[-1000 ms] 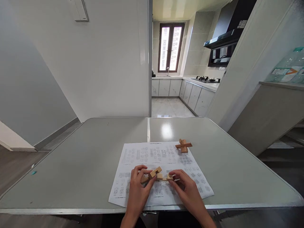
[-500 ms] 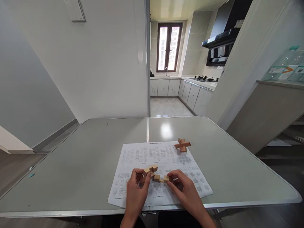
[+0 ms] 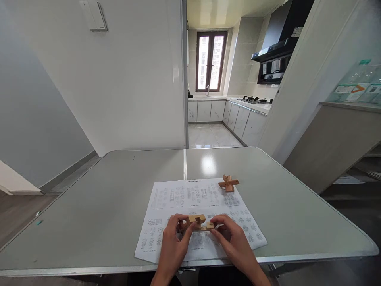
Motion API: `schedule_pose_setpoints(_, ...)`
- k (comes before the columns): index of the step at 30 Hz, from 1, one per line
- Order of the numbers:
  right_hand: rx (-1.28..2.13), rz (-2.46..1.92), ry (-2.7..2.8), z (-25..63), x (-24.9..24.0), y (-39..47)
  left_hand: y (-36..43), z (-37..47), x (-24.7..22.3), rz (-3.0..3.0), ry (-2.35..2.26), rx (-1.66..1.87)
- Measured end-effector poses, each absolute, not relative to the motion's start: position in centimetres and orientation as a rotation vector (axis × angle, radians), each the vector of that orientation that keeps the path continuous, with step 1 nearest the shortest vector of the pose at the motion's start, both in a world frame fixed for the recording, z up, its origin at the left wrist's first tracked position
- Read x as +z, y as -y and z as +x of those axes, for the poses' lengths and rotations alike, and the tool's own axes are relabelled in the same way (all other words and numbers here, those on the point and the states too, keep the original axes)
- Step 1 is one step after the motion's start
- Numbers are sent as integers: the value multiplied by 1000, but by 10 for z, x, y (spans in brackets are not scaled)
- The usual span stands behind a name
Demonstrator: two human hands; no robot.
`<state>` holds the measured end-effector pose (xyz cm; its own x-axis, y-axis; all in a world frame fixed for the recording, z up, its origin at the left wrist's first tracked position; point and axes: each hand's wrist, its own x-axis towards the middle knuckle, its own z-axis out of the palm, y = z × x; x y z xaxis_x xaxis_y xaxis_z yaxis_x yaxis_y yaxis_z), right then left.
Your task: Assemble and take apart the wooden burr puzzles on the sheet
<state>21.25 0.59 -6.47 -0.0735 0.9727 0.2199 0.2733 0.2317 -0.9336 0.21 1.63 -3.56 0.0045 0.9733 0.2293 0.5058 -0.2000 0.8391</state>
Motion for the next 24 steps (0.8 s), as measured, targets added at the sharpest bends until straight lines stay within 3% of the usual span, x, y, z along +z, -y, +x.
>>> schedule_pose_setpoints(24, 1125, -1154, 1299, 225, -66, -5, -15, 4, -32, 2002, -1383, 1011)
